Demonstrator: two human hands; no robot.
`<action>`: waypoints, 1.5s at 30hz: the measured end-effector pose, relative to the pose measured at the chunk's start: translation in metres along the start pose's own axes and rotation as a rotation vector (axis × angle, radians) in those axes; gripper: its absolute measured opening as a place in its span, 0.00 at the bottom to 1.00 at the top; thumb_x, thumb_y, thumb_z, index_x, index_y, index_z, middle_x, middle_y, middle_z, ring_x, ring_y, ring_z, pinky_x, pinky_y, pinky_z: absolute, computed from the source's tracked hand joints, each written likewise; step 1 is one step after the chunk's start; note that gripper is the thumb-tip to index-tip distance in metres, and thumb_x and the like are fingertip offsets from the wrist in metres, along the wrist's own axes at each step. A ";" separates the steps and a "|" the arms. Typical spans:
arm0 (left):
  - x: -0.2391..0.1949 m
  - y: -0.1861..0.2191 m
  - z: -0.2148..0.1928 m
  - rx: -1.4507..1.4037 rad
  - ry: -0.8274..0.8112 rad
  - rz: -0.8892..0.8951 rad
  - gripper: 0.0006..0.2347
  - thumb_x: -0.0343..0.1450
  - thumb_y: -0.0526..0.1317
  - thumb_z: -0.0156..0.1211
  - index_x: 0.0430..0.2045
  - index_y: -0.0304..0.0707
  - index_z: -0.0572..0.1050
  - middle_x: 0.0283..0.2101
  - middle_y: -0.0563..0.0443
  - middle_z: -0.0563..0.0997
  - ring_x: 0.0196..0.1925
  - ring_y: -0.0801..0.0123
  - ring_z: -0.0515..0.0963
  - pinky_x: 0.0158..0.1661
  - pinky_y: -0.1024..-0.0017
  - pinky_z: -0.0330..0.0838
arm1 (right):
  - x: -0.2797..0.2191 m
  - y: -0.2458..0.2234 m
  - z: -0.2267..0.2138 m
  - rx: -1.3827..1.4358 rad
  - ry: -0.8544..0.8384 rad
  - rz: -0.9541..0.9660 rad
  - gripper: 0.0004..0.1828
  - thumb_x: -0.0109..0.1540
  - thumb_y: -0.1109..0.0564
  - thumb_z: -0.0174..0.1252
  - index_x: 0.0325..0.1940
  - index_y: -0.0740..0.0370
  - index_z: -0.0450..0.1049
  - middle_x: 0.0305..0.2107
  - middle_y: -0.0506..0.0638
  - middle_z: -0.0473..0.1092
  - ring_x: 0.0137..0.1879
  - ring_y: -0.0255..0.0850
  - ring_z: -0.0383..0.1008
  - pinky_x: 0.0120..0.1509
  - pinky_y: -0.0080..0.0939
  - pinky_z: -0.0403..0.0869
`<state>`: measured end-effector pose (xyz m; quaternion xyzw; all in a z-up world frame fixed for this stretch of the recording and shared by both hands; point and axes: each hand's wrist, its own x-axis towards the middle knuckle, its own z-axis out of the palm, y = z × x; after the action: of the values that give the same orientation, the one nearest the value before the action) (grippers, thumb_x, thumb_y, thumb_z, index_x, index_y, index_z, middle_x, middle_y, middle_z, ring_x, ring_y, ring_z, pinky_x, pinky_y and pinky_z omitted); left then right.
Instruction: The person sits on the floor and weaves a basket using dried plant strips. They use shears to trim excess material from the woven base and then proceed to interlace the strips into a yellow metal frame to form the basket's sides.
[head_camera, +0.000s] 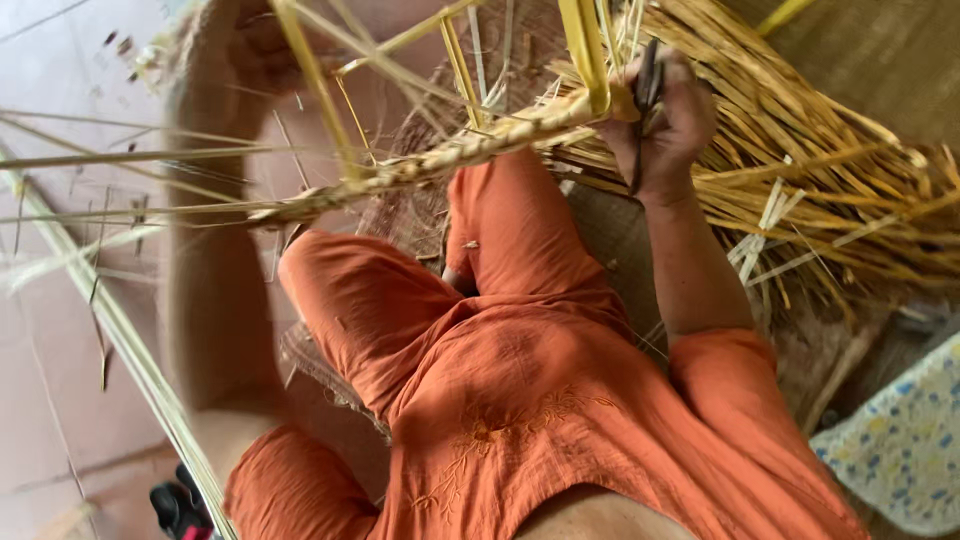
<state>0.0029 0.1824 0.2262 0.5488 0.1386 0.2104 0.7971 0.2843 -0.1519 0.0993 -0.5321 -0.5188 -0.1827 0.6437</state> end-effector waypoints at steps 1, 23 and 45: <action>0.002 0.008 0.006 0.099 -0.046 -0.010 0.21 0.84 0.49 0.46 0.56 0.24 0.71 0.50 0.35 0.83 0.48 0.56 0.87 0.49 0.63 0.87 | 0.005 0.001 -0.006 -0.053 0.087 -0.010 0.11 0.65 0.53 0.71 0.43 0.61 0.76 0.31 0.49 0.73 0.35 0.33 0.75 0.34 0.37 0.73; -0.036 -0.243 0.068 0.969 0.108 0.233 0.13 0.83 0.39 0.51 0.60 0.31 0.68 0.59 0.40 0.70 0.58 0.58 0.73 0.57 0.63 0.71 | -0.092 0.039 -0.182 -0.024 0.485 0.624 0.15 0.68 0.51 0.76 0.46 0.62 0.78 0.34 0.46 0.73 0.34 0.36 0.69 0.38 0.38 0.70; 0.040 -0.236 0.109 0.468 0.081 0.131 0.17 0.84 0.49 0.44 0.32 0.36 0.71 0.30 0.61 0.66 0.32 0.80 0.61 0.34 0.76 0.59 | -0.150 -0.009 -0.181 0.061 0.282 0.952 0.22 0.65 0.37 0.66 0.51 0.54 0.73 0.33 0.39 0.66 0.38 0.30 0.65 0.44 0.31 0.68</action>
<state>0.1304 0.0400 0.0454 0.7176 0.1797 0.2454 0.6266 0.3035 -0.3613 -0.0064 -0.6610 -0.1313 0.0764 0.7348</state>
